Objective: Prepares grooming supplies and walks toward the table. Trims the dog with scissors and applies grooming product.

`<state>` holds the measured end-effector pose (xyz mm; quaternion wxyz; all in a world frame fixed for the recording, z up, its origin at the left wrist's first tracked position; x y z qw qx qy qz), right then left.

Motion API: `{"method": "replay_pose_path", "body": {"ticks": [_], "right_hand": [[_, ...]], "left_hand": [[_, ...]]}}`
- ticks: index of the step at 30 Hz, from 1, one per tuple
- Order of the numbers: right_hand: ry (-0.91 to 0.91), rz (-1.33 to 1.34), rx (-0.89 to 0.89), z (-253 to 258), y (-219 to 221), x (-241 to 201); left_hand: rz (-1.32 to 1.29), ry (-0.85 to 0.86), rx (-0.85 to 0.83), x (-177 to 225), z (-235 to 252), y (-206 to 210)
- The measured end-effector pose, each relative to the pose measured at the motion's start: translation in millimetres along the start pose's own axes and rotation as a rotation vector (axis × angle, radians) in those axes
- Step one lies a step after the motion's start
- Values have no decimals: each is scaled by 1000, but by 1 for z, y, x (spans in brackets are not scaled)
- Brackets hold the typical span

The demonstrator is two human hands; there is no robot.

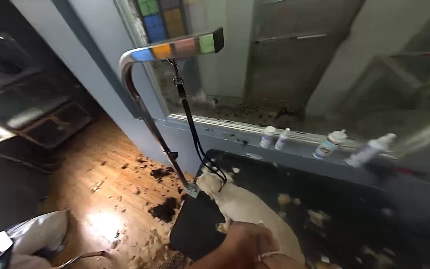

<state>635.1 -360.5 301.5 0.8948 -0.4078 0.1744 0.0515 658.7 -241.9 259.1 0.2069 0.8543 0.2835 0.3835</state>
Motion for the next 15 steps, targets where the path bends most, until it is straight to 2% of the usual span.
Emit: {"method": "replay_pose_path", "body": {"ticks": [2, 3, 5, 7, 9, 11, 15], "right_hand": [[4, 50, 29, 22, -2, -11], [12, 54, 60, 30, -3, -14], [71, 51, 131, 44, -4, -13], [193, 38, 173, 56, 2, -3], [293, 33, 187, 65, 10, 8], [341, 28, 239, 73, 17, 14], [354, -3, 288, 100, 24, 14]], "left_hand": [[401, 221, -39, 36, -17, -24], [666, 425, 21, 59, -29, -38], [1079, 872, 261, 103, -53, -70], [1360, 1102, 397, 134, -54, -98], [1609, 1140, 337, 150, -33, -113], [1799, 1161, 183, 156, -14, -110], [1928, 1185, -42, 166, 3, -88]]}}
Point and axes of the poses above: each hand's wrist, its own z-axis towards the middle knuckle, its own y-axis out of the palm, x = y × z, the point moved 9 cm from there along z, towards the middle knuckle, and after that the axes turned 5 degrees about -y, right-handed, at the moved point
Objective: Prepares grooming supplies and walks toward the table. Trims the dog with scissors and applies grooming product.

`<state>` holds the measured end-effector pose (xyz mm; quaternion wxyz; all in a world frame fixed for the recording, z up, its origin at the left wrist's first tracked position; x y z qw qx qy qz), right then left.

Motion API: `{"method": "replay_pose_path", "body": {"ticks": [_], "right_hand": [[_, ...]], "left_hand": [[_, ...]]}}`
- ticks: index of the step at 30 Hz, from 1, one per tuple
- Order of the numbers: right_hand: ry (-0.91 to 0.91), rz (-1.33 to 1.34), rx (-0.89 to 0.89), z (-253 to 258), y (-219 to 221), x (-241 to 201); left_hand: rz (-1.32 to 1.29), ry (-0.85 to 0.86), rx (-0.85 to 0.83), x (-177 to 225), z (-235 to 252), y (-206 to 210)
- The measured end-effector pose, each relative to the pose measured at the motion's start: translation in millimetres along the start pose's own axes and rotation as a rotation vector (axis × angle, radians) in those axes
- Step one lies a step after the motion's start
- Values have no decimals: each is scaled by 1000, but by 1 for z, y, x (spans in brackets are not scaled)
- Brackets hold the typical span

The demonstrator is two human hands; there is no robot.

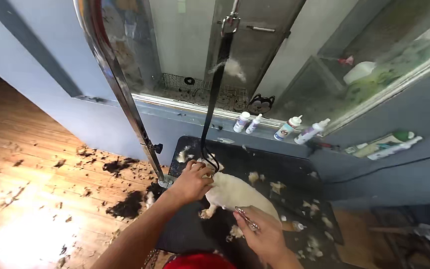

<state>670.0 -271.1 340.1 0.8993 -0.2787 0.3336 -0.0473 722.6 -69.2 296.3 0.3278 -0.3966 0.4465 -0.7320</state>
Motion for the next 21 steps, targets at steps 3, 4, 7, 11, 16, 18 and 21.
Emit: {"method": "replay_pose_path", "body": {"ticks": [3, 4, 7, 11, 16, 18, 21], "right_hand": [[-7, -13, 3, 17, 9, -6], [-12, -12, 0, 22, 12, -8], [-58, -7, -16, 34, 22, -9], [-212, -73, -11, 39, 34, -5], [-190, -18, -80, 35, 56, 8], [-164, 40, -64, 36, 56, 9], [-186, -15, -8, 39, 54, 4]], "left_hand": [[-198, 8, -97, -10, 15, -7], [-272, 2, -144, -14, 20, -8], [-442, -25, -312, -29, 36, -1], [-442, -103, -463, -38, 49, 6], [-414, -122, -473, -39, 49, 3], [-426, -138, -476, -40, 48, 2], [-466, -160, -460, -42, 45, 0]]}}
Point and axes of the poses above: each hand's wrist, its own z-axis towards the middle knuckle, its own y-axis out of the palm, x = y × z, the point moved 9 cm from there along z, towards the middle knuckle, and after that the axes turned 5 degrees about -y, right-handed, at the moved point
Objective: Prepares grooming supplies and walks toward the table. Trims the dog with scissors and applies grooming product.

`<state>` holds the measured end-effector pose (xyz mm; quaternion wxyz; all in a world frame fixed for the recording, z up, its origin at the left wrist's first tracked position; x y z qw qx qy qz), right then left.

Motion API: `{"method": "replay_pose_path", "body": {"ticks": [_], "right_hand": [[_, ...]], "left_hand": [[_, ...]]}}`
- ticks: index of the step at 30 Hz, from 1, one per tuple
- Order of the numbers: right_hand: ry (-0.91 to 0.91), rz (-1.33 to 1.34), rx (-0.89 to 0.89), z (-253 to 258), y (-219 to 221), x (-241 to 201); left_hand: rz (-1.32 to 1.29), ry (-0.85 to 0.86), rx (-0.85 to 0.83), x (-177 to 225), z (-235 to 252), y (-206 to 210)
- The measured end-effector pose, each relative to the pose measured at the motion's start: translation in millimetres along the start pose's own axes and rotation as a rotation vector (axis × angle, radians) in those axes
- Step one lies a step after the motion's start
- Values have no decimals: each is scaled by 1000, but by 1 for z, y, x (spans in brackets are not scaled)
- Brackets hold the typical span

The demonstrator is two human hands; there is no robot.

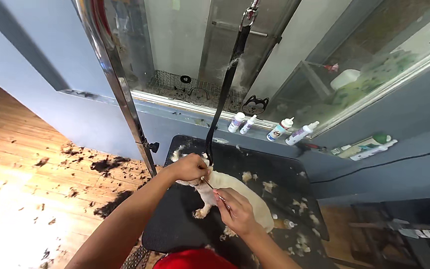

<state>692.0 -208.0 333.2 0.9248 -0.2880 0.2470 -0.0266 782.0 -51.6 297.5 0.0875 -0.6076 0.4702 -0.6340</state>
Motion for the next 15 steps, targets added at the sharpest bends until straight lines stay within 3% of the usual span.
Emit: {"method": "replay_pose_path", "body": {"ticks": [9, 12, 15], "right_hand": [[28, -185, -74, 15, 16, -3], [391, -56, -66, 19, 20, 22], [816, 385, -96, 18, 25, 52]], "left_hand": [[-43, 54, 66, -5, -9, 3], [-18, 48, 61, -5, -7, 5], [-80, 49, 80, -7, -8, 3]]}}
Point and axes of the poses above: each hand's wrist, its own z-axis towards the middle knuckle, its own y-axis out of the palm, x = y × z, the point moved 9 cm from there along z, towards the middle knuckle, and after that the axes turned 5 degrees about -y, right-handed, at the moved point
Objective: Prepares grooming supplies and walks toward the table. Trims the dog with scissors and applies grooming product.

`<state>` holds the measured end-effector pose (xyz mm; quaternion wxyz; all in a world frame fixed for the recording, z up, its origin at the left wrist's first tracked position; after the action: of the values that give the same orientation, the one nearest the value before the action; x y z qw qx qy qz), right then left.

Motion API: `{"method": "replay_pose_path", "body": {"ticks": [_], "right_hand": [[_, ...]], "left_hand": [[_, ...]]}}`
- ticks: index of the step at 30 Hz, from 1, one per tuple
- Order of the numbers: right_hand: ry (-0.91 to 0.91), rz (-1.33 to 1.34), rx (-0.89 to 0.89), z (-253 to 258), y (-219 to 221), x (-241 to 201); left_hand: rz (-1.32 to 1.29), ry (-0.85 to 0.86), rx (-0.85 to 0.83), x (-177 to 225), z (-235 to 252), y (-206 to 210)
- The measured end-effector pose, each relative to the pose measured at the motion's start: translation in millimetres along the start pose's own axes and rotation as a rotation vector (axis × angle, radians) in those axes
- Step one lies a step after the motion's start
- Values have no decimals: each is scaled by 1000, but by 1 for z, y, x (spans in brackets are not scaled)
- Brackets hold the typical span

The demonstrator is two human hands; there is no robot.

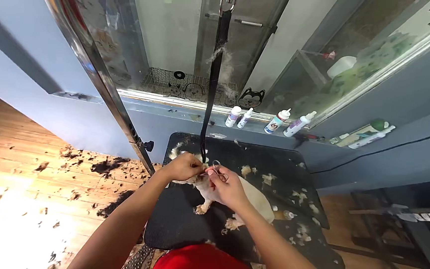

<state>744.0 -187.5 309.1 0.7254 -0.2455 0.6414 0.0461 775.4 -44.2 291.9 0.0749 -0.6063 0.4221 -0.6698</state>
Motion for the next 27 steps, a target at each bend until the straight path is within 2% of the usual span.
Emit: {"method": "replay_pose_path", "body": {"ticks": [2, 5, 8, 11, 13, 14, 17, 19, 21, 24, 27], "right_hand": [[72, 191, -89, 7, 2, 2], [25, 183, -22, 13, -1, 3], [-64, 13, 113, 16, -5, 6], [-37, -249, 76, 18, -1, 1], [30, -305, 34, 14, 3, -1], [84, -229, 41, 11, 4, 3], [273, 234, 185, 0, 3, 29], [289, 425, 258, -6, -1, 38], [109, 377, 264, -11, -9, 29], [-398, -58, 168, -22, -9, -5], [-742, -460, 6, -33, 15, -19]], "left_hand": [[-39, -19, -4, -2, -1, -2], [-53, -41, -18, -4, 0, -3], [-20, -17, 7, -2, 1, -1], [3, -25, 40, -4, 0, 1], [0, -20, 57, -4, 0, 1], [3, -24, 61, -5, 0, 1], [22, -69, 53, -6, 0, 6], [14, -81, 54, -7, 0, 7], [-12, -90, 53, -9, -2, 6], [-41, -83, 68, -11, -4, 5], [-20, -93, 70, -8, -3, 6]]}}
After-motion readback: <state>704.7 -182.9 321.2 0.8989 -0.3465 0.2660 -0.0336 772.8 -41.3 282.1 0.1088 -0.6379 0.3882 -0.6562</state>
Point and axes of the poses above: each hand's wrist, its own z-axis towards the middle knuckle, its own y-axis out of the palm, x = y × z, the point moved 9 cm from there along z, towards the middle knuckle, and after that the axes turned 5 degrees about -y, right-handed, at the moved point
